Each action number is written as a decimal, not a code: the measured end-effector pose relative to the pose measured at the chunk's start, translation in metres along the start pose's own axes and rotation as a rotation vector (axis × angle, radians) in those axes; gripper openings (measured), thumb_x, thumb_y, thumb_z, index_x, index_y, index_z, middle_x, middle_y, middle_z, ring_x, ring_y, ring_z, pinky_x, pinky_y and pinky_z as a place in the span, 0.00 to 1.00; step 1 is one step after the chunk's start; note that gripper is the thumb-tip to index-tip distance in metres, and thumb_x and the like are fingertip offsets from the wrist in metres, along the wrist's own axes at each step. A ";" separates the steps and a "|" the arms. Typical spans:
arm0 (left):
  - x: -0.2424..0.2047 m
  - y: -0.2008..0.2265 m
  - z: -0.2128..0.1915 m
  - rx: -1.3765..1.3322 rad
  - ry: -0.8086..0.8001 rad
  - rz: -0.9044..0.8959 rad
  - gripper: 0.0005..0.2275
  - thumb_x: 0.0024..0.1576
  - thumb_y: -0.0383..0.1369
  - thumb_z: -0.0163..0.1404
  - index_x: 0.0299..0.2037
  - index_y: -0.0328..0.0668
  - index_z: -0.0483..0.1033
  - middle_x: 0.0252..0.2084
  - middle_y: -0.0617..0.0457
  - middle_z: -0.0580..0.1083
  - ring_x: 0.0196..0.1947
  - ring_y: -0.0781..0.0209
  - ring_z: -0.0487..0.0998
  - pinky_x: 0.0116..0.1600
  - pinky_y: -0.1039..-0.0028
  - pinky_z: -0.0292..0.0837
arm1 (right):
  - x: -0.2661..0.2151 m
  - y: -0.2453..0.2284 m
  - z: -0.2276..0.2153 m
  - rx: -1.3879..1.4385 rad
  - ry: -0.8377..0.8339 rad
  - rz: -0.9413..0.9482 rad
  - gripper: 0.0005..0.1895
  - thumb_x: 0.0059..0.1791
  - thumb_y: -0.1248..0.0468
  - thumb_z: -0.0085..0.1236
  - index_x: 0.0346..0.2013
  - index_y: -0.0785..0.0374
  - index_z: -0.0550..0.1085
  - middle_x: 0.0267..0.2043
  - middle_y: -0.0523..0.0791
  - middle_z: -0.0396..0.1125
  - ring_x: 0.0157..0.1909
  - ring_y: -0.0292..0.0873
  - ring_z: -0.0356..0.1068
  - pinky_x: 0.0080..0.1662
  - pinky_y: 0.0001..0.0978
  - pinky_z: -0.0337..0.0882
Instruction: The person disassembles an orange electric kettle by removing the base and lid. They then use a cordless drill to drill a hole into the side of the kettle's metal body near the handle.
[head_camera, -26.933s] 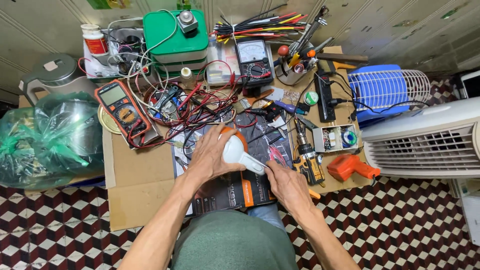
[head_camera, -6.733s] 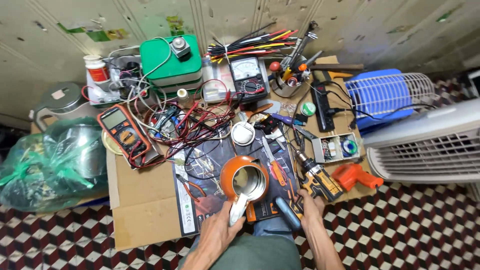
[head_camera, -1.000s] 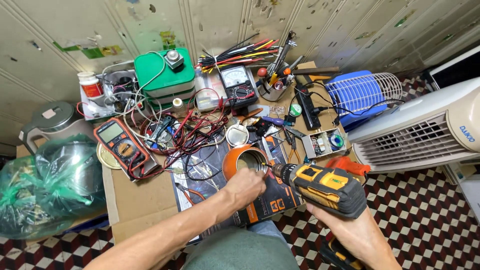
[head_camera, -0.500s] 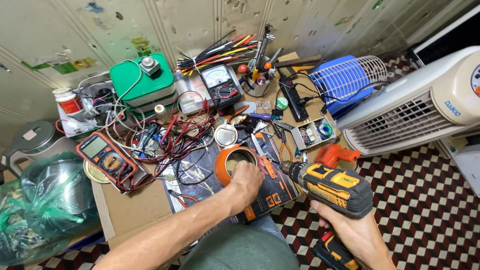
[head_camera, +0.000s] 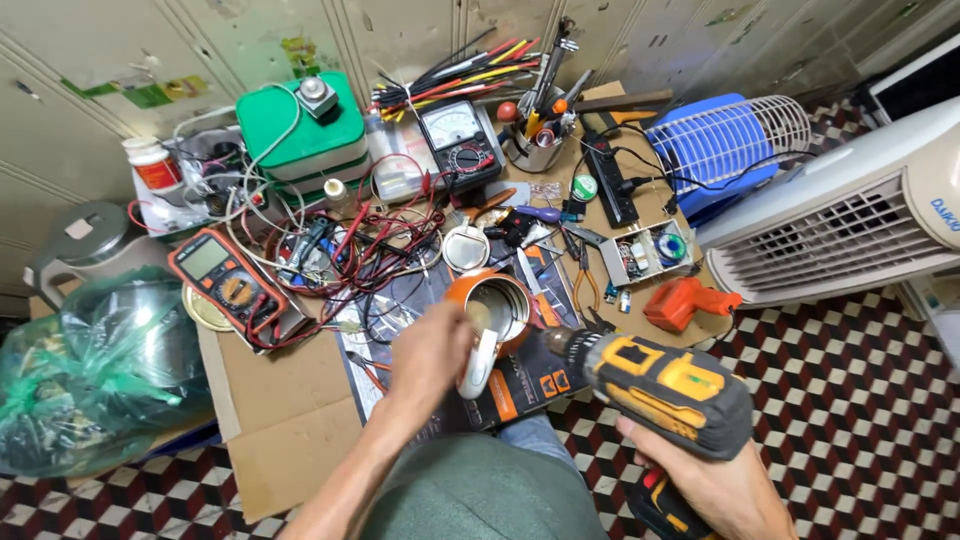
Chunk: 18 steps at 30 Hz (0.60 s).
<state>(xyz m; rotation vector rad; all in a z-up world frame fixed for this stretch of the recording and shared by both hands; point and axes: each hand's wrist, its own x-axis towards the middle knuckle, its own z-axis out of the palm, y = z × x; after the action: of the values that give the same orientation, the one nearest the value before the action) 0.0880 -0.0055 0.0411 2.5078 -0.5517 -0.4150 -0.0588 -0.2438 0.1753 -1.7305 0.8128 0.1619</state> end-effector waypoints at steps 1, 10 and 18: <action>-0.012 -0.007 0.000 -0.231 0.175 -0.173 0.07 0.58 0.34 0.54 0.41 0.40 0.82 0.39 0.44 0.81 0.40 0.45 0.82 0.45 0.57 0.75 | 0.000 -0.005 0.001 -0.041 -0.038 -0.008 0.18 0.41 0.73 0.69 0.45 0.69 0.80 0.35 0.48 0.79 0.28 0.39 0.72 0.30 0.32 0.74; -0.045 0.024 0.053 -0.728 0.395 -0.245 0.20 0.51 0.32 0.62 0.53 0.37 0.75 0.45 0.44 0.81 0.44 0.54 0.84 0.48 0.69 0.79 | 0.016 -0.078 0.026 -0.657 -0.323 -0.120 0.25 0.40 0.58 0.72 0.52 0.56 0.80 0.43 0.39 0.79 0.44 0.34 0.80 0.49 0.31 0.78; -0.050 0.034 0.064 -0.793 0.509 -0.280 0.19 0.52 0.31 0.62 0.54 0.42 0.78 0.46 0.46 0.82 0.46 0.56 0.85 0.47 0.70 0.79 | 0.033 -0.085 0.032 -0.730 -0.358 -0.195 0.26 0.41 0.57 0.71 0.53 0.53 0.79 0.43 0.40 0.80 0.45 0.34 0.80 0.50 0.31 0.78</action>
<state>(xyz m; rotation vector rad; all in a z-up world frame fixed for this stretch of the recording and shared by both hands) 0.0088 -0.0361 0.0172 1.8006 0.1578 -0.0510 0.0255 -0.2205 0.2159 -2.3522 0.3213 0.6804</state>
